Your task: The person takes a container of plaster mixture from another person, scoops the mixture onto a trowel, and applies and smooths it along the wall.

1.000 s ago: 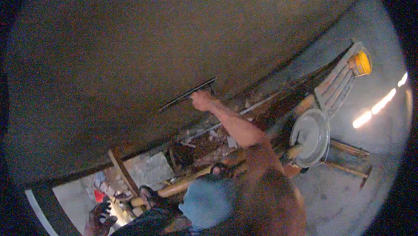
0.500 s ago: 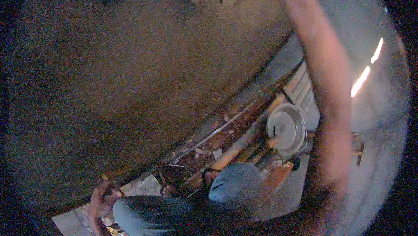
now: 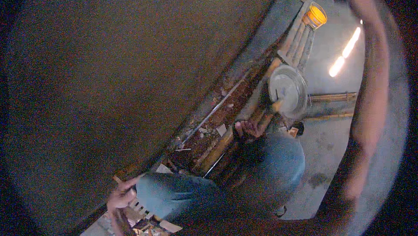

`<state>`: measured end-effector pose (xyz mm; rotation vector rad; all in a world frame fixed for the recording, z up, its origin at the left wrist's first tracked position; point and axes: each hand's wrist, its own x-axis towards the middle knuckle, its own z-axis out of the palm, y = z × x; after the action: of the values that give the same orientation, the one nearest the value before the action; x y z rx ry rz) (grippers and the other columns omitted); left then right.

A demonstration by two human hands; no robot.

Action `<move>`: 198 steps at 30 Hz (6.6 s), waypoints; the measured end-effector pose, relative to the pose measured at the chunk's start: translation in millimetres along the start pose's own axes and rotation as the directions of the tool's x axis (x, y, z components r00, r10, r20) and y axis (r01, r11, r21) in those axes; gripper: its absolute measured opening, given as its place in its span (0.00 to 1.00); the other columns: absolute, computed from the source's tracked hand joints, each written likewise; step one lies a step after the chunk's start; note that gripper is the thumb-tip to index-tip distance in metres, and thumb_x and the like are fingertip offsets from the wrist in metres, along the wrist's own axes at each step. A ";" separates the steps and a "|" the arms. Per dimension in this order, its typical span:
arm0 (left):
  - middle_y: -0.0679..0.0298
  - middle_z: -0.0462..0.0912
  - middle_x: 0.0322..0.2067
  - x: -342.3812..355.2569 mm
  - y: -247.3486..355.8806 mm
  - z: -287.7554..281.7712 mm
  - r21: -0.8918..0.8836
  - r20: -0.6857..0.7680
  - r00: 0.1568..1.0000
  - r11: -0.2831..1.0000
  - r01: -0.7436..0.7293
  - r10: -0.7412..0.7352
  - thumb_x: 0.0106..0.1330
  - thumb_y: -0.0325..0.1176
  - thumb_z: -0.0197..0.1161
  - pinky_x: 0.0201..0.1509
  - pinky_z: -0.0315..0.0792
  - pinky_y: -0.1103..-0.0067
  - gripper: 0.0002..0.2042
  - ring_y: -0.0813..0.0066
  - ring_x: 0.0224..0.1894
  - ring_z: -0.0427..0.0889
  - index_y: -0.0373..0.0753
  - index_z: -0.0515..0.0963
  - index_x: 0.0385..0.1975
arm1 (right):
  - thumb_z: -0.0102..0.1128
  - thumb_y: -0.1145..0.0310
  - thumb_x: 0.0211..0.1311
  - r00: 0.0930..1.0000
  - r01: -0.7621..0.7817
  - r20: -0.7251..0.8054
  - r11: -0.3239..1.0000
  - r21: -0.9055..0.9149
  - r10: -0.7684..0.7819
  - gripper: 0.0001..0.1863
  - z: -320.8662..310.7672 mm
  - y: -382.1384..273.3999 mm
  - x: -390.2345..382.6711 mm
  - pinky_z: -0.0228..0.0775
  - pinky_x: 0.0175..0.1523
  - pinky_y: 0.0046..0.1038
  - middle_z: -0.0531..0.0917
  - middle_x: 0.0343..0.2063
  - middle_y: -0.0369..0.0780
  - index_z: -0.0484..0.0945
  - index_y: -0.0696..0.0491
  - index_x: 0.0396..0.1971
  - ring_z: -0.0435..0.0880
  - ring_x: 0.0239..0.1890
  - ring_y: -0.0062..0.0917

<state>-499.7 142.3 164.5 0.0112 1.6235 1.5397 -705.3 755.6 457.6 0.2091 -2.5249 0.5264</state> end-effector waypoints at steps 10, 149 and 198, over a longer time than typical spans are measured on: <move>0.60 0.83 0.29 136.9 159.7 82.7 0.977 -0.143 0.631 0.007 0.213 0.762 0.59 0.38 0.71 0.31 0.80 0.72 0.30 0.63 0.30 0.84 0.45 0.74 0.64 | 0.61 0.59 0.71 0.796 -0.601 0.283 0.757 0.258 0.535 0.18 149.4 118.6 -184.1 0.69 0.42 0.21 0.84 0.34 0.35 0.80 0.59 0.50 0.76 0.35 0.15; 0.49 0.82 0.49 438.1 74.7 352.0 0.472 0.333 0.776 0.618 -0.629 0.536 0.73 0.57 0.52 0.66 0.67 0.57 0.27 0.49 0.59 0.77 0.43 0.72 0.61 | 0.62 0.60 0.62 0.770 -0.066 0.592 0.952 -0.298 0.238 0.27 133.7 329.7 -323.9 0.57 0.72 0.45 0.76 0.61 0.49 0.75 0.53 0.60 0.69 0.66 0.47; 0.50 0.82 0.48 108.6 114.3 207.1 0.599 -0.633 0.774 0.626 0.499 -0.011 0.63 0.50 0.68 0.55 0.76 0.64 0.27 0.49 0.49 0.82 0.36 0.77 0.55 | 0.51 0.48 0.70 0.674 0.451 0.623 0.889 0.078 -0.397 0.24 434.1 207.3 -39.8 0.73 0.46 0.52 0.85 0.29 0.53 0.82 0.56 0.31 0.84 0.36 0.51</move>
<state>-508.8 394.9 226.6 -0.2784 2.5327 0.5335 -934.0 768.1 32.7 1.0825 -2.9692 0.1614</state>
